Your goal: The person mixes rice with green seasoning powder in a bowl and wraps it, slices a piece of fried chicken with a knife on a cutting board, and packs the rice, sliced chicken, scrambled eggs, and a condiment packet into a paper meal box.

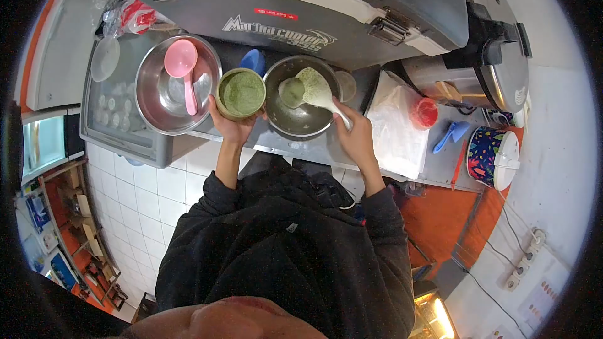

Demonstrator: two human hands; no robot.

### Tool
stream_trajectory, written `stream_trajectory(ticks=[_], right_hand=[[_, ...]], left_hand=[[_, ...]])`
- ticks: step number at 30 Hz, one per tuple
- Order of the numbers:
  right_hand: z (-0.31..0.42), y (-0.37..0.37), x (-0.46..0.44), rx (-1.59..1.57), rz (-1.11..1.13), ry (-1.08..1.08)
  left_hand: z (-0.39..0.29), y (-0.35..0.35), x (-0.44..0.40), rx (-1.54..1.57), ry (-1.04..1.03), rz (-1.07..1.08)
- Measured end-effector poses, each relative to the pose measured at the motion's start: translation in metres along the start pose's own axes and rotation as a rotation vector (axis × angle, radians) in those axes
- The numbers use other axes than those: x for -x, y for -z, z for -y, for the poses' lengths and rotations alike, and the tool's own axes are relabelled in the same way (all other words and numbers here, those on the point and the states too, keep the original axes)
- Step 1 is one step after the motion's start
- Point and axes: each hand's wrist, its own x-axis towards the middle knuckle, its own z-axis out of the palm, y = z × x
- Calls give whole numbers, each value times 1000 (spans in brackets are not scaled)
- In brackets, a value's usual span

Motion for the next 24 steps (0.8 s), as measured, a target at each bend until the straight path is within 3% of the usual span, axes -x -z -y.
stream_trajectory(ticks=[3,7,9,12,24], right_hand=[[-5,1,1,60,-64,125],[5,7,5,159,-63,52],[5,7,6,237,-104,115],[10,7,7,281,-89,126],[6,-18,1,708,-316,371]], left_hand=[[-1,2,1,17,-1,21],[-2,9,0,61,10,7],[-2,10,0,61,3,61],[-3,5,2,62,14,-65],[-5,9,2,57,-11,23]])
